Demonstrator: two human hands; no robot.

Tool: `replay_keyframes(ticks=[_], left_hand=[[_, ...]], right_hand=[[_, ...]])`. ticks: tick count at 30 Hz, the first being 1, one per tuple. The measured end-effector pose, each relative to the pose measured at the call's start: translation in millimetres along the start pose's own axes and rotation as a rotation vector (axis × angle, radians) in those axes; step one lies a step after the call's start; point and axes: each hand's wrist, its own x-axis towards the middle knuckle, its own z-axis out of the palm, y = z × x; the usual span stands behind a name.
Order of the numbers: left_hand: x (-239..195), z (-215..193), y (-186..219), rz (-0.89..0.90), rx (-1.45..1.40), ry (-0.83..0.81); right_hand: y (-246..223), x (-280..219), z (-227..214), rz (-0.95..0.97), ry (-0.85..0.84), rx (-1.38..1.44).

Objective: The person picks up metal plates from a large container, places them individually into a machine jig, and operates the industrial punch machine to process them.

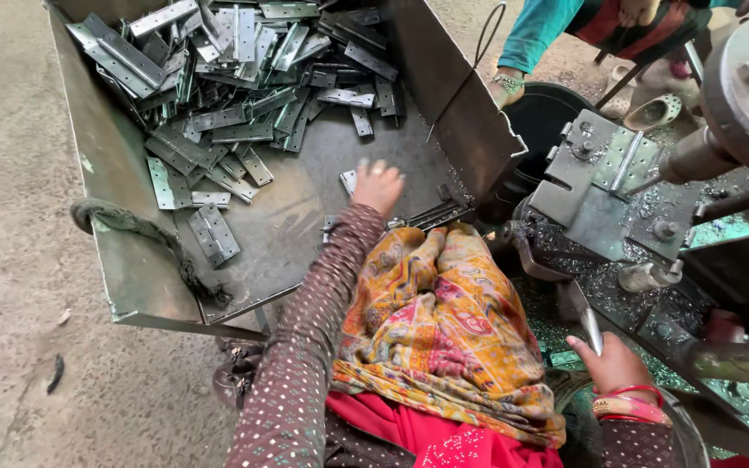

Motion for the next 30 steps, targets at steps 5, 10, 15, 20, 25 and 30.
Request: replay_keyframes(ticks=[5,10,15,20,25,30], left_hand=[[-26,49,-66,0.217,-0.027,-0.127],[-34,55,-83,0.233,-0.039,-0.069],[-52,41,-92,0.145,-0.045,-0.044],[-59,18,-71,0.11,-0.038,0.018],[-30,-55,-14,0.019,-0.149,0.176],[21,-153,69,0.084,-0.294,0.402]], right_hand=[[-7,-10,-6,0.048,-0.012,0.031],[-13,-13,-8,0.109,-0.038,0.013],[-5,-6,-4,0.103,-0.047,0.022],[14,9,15,-0.097,0.142,-0.041],[16,10,27,-0.028,0.129,0.033],[2,1,23,-0.018,0.13,0.05]])
